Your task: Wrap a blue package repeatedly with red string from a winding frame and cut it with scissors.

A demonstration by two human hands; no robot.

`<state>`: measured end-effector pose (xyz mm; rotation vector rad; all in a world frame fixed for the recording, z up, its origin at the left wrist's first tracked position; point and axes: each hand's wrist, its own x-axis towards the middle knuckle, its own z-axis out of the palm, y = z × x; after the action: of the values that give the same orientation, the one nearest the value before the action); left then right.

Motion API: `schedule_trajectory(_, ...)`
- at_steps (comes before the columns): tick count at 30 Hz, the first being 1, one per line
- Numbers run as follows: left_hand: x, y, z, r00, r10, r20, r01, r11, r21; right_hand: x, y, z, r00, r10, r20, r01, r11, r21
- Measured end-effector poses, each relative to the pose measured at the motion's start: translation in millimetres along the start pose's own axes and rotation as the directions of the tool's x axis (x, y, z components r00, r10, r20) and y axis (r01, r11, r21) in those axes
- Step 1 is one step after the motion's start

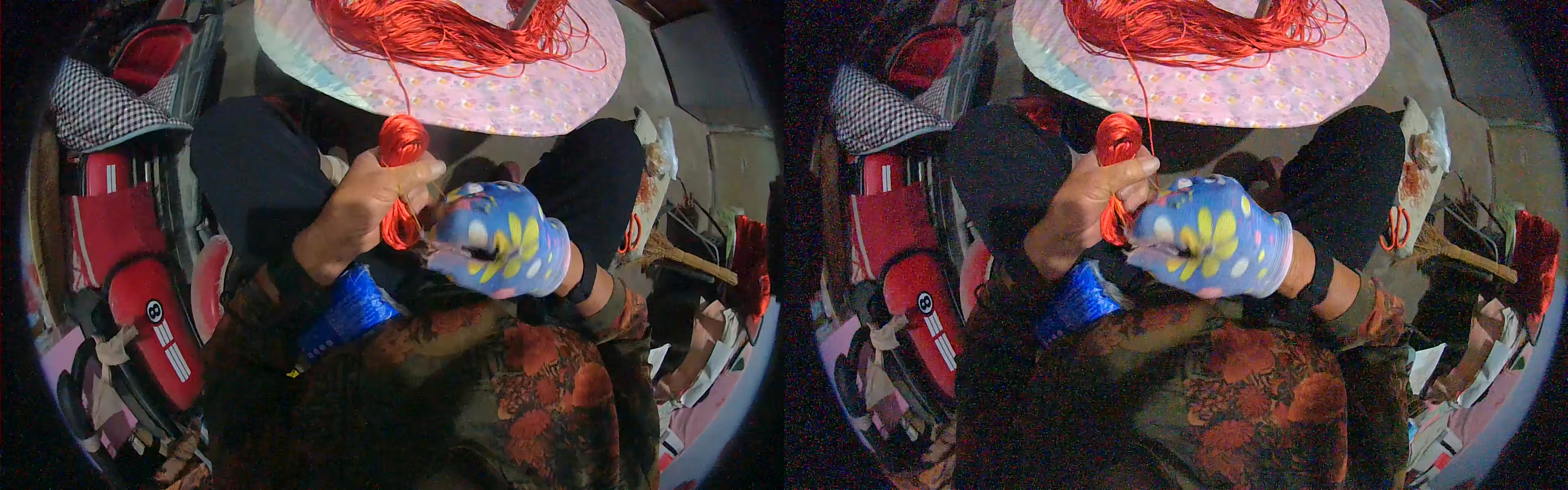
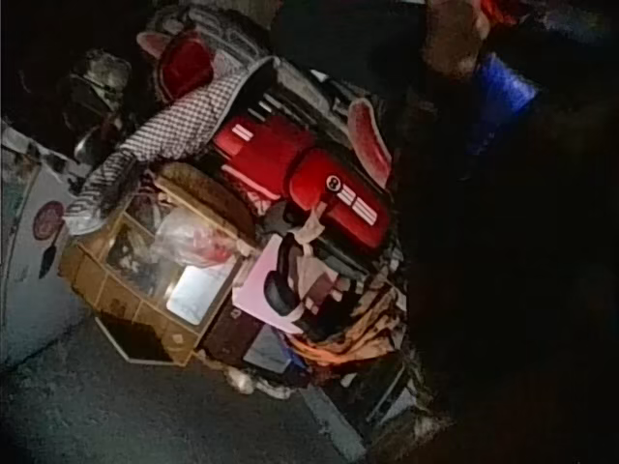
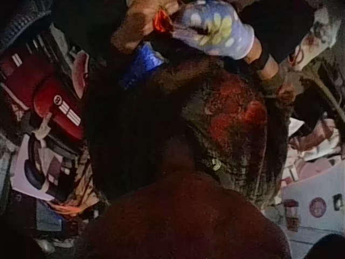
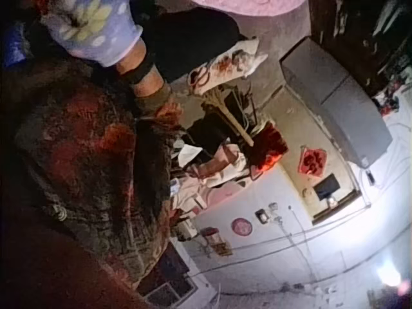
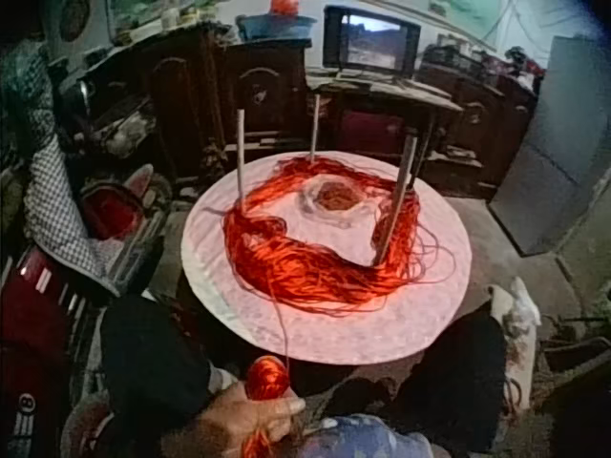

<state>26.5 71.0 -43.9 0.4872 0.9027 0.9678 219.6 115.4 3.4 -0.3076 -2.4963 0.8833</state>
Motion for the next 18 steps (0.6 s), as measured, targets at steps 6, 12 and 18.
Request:
schedule_trajectory(6, -6.1, 12.0, 17.5, 0.999, -0.044, 0.021, 0.036, 0.947, 0.319, -45.8, 61.2, 13.1, 0.595, 0.739, 0.316, -0.631, 0.187, 0.753)
schedule_trajectory(12, -0.7, -3.0, 11.0, 0.969, 0.184, 0.165, -0.246, 0.652, 0.717, -29.6, 63.4, 1.9, 0.646, 0.676, 0.353, -0.628, 0.208, 0.75)
schedule_trajectory(18, 3.6, -10.0, 4.5, 0.965, 0.207, 0.16, -0.23, 0.376, 0.898, -15.2, 42.8, 16.8, 0.882, 0.467, -0.059, -0.408, 0.821, 0.401)
